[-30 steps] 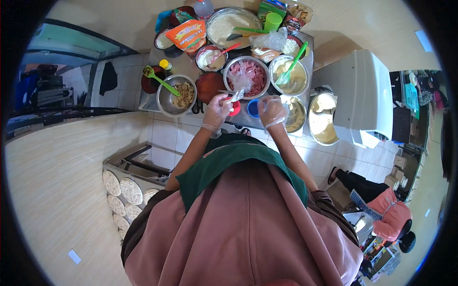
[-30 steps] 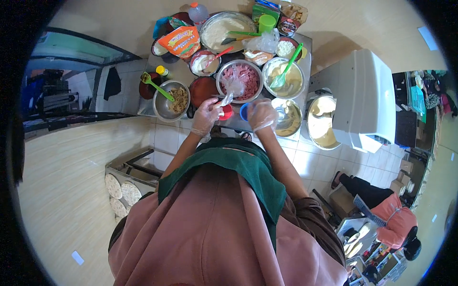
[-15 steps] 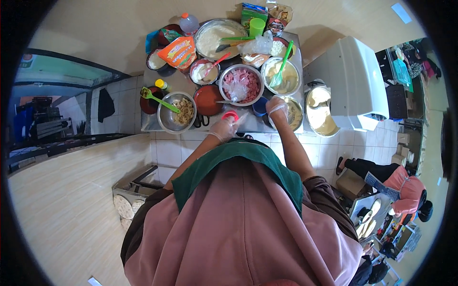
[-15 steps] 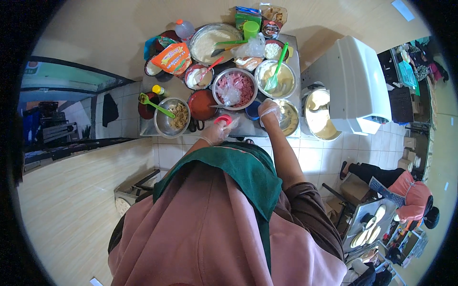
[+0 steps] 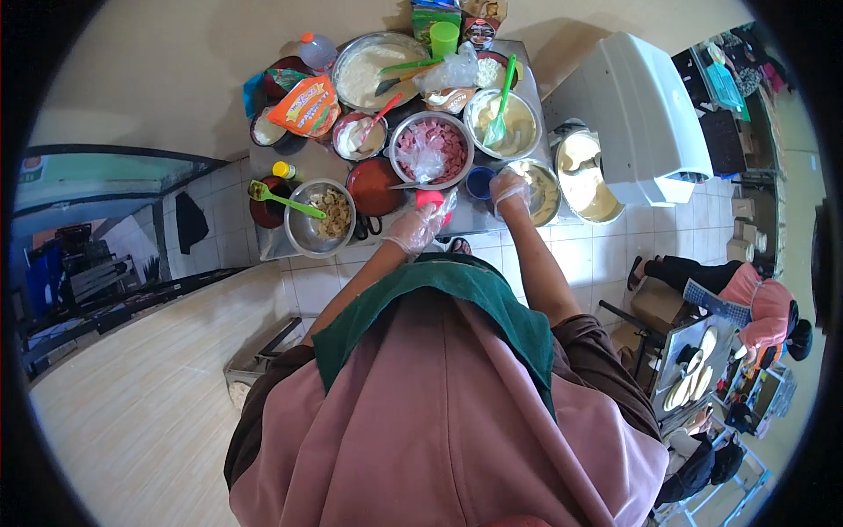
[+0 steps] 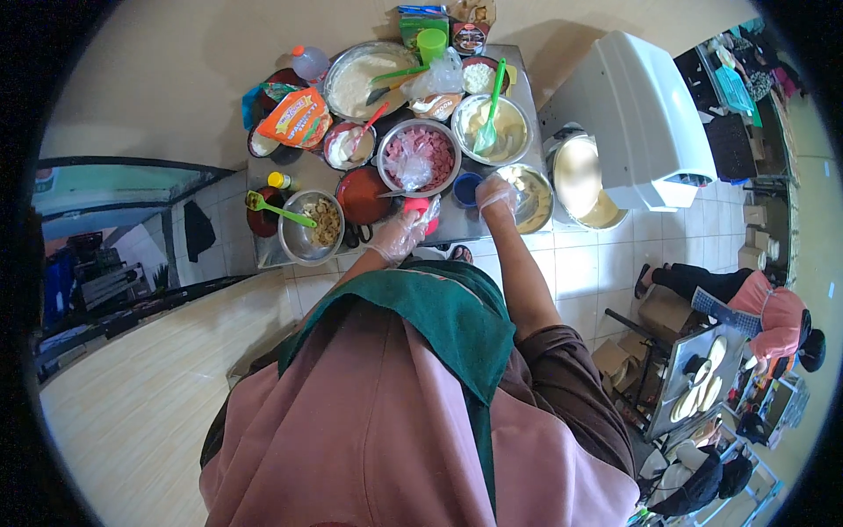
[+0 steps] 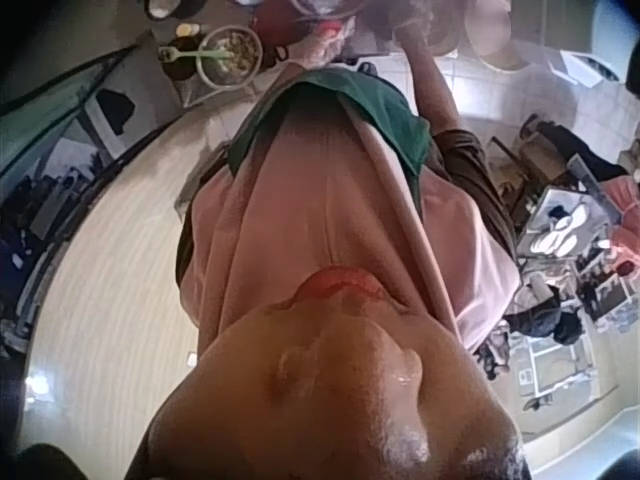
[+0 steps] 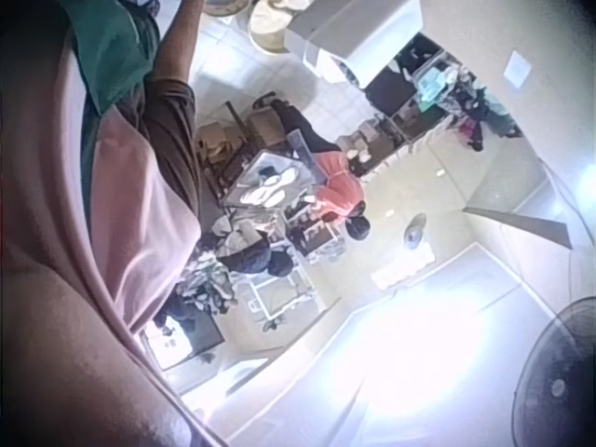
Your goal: The person is preparing several pizza bases by adding ingredients.
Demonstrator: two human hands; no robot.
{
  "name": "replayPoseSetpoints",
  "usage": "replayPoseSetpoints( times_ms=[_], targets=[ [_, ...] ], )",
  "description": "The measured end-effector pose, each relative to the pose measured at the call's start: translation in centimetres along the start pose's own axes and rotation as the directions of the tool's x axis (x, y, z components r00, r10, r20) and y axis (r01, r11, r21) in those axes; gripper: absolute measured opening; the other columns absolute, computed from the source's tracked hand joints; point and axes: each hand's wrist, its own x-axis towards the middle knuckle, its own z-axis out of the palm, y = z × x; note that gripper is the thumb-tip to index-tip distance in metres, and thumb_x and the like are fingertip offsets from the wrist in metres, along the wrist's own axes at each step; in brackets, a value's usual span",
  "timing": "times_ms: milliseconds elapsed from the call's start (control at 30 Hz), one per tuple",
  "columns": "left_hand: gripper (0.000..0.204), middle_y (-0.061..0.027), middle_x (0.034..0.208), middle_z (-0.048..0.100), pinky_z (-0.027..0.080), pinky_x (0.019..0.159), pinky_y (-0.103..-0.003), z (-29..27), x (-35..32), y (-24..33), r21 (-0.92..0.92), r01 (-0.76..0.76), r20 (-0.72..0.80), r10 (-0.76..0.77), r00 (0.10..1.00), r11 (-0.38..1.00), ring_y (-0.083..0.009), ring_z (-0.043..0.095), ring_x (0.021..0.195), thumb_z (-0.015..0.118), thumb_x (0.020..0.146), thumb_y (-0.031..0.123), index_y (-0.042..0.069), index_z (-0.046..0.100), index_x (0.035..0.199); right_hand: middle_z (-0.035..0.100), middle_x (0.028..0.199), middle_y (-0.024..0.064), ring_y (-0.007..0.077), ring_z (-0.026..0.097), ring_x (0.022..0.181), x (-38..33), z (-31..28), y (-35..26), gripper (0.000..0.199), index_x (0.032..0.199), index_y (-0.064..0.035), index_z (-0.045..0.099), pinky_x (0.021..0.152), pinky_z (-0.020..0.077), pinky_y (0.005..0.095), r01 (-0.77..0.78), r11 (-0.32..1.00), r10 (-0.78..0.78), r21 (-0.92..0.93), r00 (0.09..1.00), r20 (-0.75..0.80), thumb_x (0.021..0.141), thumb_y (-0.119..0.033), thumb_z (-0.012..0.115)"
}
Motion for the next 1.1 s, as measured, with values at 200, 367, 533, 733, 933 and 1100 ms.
replayPoseSetpoints(
  times_ms=[200,367,533,733,933,1100],
  targets=[
    [0.033,-0.0250,0.085,0.059,0.044,0.068,-0.051,-2.2,-0.4,2.5,-0.154,0.027,-0.142,-0.049,0.989,0.988,-0.0417,0.059,0.077,0.048,0.087,0.032,0.006,0.048,0.106,0.064,0.080,0.0184,0.0299,0.063,0.073,-6.5,-3.8,-3.2,0.047,0.089,-0.0015,0.064,0.067,0.0477,0.0388,0.310,0.859,-0.341,0.407,0.940,0.004,0.081,-0.047,0.054],
    [0.042,-0.0219,0.090,0.062,0.046,0.073,-0.046,-2.3,0.0,3.0,-0.074,-0.021,-0.225,0.004,0.974,0.997,-0.0393,0.060,0.084,0.053,0.085,0.034,0.007,0.045,0.116,0.062,0.068,0.0149,0.0200,0.060,0.059,-8.4,-2.4,-4.9,0.034,0.082,-0.0012,0.063,0.056,0.0450,0.0339,0.539,0.603,-0.560,0.588,0.811,-0.169,0.081,-0.035,0.058],
    [0.050,-0.0216,0.094,0.062,0.046,0.075,-0.048,-3.5,-0.9,4.1,0.266,0.030,-0.093,-0.005,0.996,0.963,-0.0393,0.061,0.082,0.057,0.081,0.039,0.007,0.046,0.118,0.063,0.066,0.0119,0.0155,0.062,0.058,-6.9,-1.9,-4.4,0.030,0.081,0.0002,0.063,0.053,0.0464,0.0295,0.327,0.658,-0.393,0.678,0.917,-0.061,0.082,-0.030,0.060],
    [0.038,-0.0197,0.086,0.062,0.048,0.068,-0.047,0.7,0.6,-3.0,0.400,-0.126,-0.091,0.176,0.980,0.908,-0.0376,0.061,0.075,0.056,0.080,0.036,0.007,0.055,0.103,0.064,0.066,0.0097,0.0143,0.062,0.060,-7.8,-3.2,-4.0,0.033,0.083,0.0003,0.063,0.055,0.0469,0.0277,0.262,0.584,-0.377,0.768,0.926,-0.030,0.082,-0.032,0.060],
    [0.021,-0.0187,0.081,0.062,0.048,0.062,-0.046,2.4,1.7,-1.4,0.362,-0.135,-0.055,0.166,0.985,0.922,-0.0356,0.061,0.072,0.057,0.079,0.029,0.009,0.060,0.086,0.064,0.069,0.0073,0.0112,0.059,0.062,-9.5,-4.3,-3.9,0.021,0.084,0.0002,0.062,0.057,0.0452,0.0253,0.362,0.591,-0.342,0.721,0.922,-0.182,0.081,-0.021,0.063],
    [0.024,-0.0165,0.084,0.063,0.049,0.066,-0.045,-1.8,-0.7,3.5,0.297,-0.206,-0.130,0.253,0.959,0.932,-0.0338,0.061,0.077,0.060,0.078,0.035,0.012,0.061,0.085,0.064,0.069,0.0065,0.0102,0.058,0.062,-9.3,-4.1,-2.8,0.020,0.082,0.0002,0.063,0.058,0.0449,0.0250,0.361,0.633,-0.337,0.685,0.925,-0.176,0.080,-0.020,0.063]
  ],
)
